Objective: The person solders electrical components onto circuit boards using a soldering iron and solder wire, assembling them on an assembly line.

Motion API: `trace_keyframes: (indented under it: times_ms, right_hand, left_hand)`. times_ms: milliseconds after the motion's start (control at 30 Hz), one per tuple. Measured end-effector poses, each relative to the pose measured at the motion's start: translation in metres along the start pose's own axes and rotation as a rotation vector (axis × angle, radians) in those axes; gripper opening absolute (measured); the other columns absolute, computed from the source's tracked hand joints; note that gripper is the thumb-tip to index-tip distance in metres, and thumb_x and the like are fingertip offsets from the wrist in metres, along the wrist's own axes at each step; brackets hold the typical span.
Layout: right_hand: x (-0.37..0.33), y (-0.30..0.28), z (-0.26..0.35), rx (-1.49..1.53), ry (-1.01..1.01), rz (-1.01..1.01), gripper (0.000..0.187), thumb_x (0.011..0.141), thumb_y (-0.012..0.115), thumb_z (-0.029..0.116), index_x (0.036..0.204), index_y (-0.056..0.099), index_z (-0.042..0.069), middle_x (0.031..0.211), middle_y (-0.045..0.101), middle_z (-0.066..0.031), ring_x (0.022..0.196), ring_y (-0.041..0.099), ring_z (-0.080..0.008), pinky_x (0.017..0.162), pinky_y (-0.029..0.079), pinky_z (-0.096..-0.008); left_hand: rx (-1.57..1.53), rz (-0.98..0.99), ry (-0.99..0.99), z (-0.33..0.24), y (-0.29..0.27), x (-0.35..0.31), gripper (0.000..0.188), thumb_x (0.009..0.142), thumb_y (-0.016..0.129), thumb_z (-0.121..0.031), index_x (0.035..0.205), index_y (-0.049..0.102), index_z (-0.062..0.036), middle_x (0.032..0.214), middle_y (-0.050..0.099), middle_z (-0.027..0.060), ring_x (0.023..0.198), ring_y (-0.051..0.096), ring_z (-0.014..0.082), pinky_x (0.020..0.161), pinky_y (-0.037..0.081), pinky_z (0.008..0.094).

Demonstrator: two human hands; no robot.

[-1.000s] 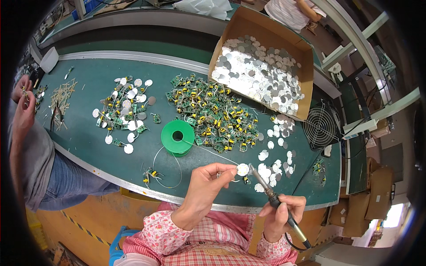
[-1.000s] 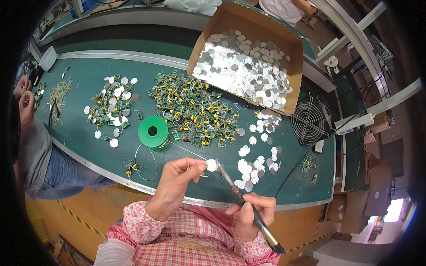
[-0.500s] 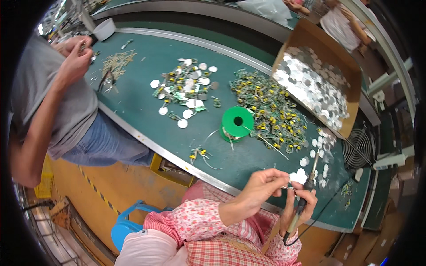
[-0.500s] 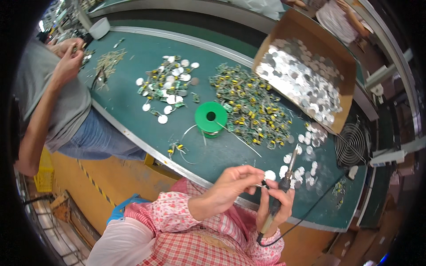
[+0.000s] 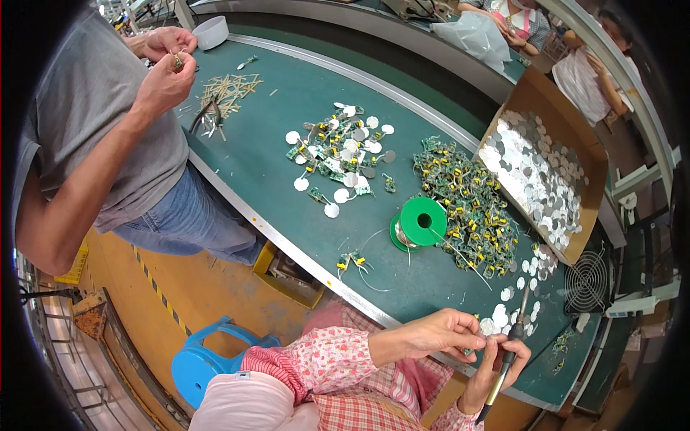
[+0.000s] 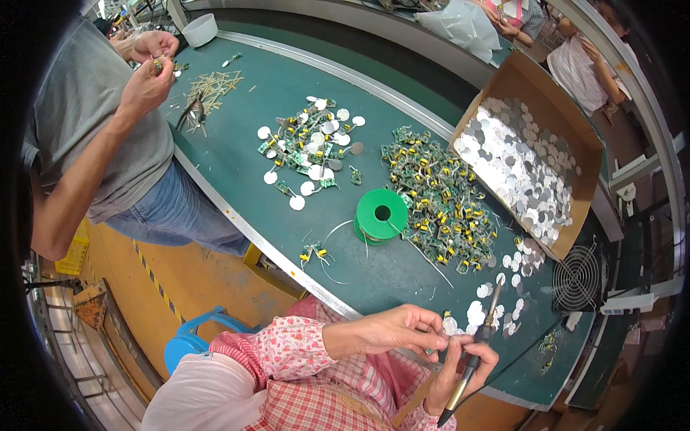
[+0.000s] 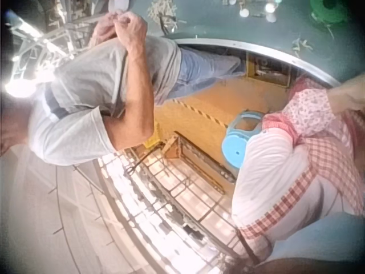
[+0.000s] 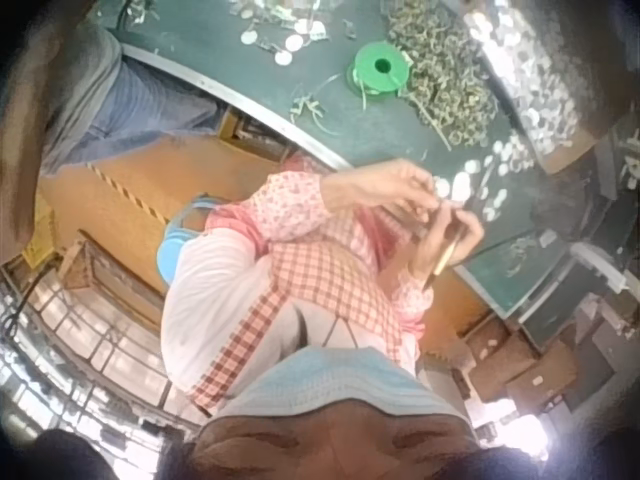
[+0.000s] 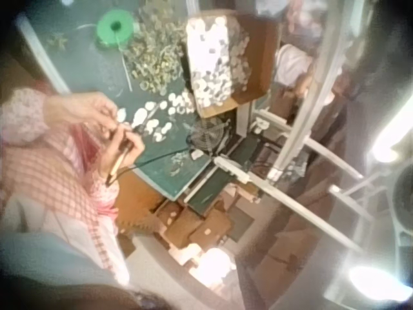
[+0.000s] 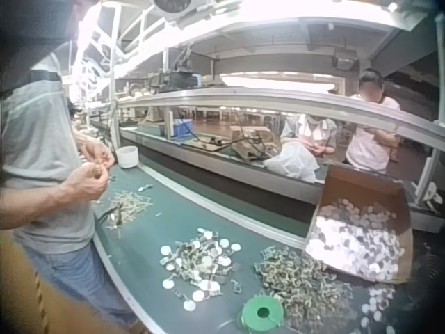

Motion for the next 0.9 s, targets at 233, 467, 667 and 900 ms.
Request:
trace_keyframes:
  times_ms: [233,467,667,900]
  right_hand:
    - [0.006,-0.007,0.002,-0.001,0.199,-0.049,0.027,0.083,0.061,-0.004,0.103,0.045,0.006,0.099,0.057,-0.0116,0.086,0.055,-0.0136,0.078,0.046,-0.0273]
    - [0.015,0.006,-0.006,0.100,0.237,0.107,0.025,0.082,0.064,-0.008,0.100,0.049,0.002,0.096,0.065,-0.0165,0.087,0.065,-0.0178,0.077,0.052,-0.0262]
    - [0.017,0.004,-0.009,0.099,0.163,0.106,0.021,0.085,0.064,-0.005,0.100,0.051,0.002,0.095,0.067,-0.0162,0.089,0.066,-0.0176,0.073,0.052,-0.0250]
    - [0.022,0.001,-0.009,0.051,0.079,0.145,0.017,0.085,0.064,-0.003,0.098,0.054,0.001,0.092,0.068,-0.0140,0.088,0.068,-0.0170,0.072,0.052,-0.0245]
  left_hand:
    - [0.487,-0.040,0.006,-0.011,0.007,0.001,0.019,0.088,0.066,-0.020,0.093,0.062,-0.0030,0.081,0.063,0.0000,0.068,0.058,0.0051,0.057,0.044,0.0193]
    - [0.510,-0.153,0.101,-0.026,-0.004,-0.013,0.010,0.090,0.062,-0.010,0.096,0.061,-0.0012,0.091,0.063,0.0010,0.084,0.058,0.0065,0.074,0.047,0.0227]
    - [0.462,-0.273,0.013,-0.030,-0.005,-0.013,0.010,0.087,0.065,-0.008,0.094,0.063,-0.0006,0.085,0.063,0.0018,0.075,0.056,0.0056,0.069,0.047,0.0206]
    - [0.563,-0.383,0.072,-0.031,-0.010,-0.010,0.012,0.086,0.067,-0.010,0.091,0.065,0.0008,0.077,0.062,-0.0014,0.062,0.049,0.0005,0.053,0.038,0.0169]
Point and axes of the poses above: each hand's wrist, its own x-axis towards the middle knuckle, its own y-axis out of the palm, z = x × y, the point moved 8 cm from there along x, towards the middle knuckle
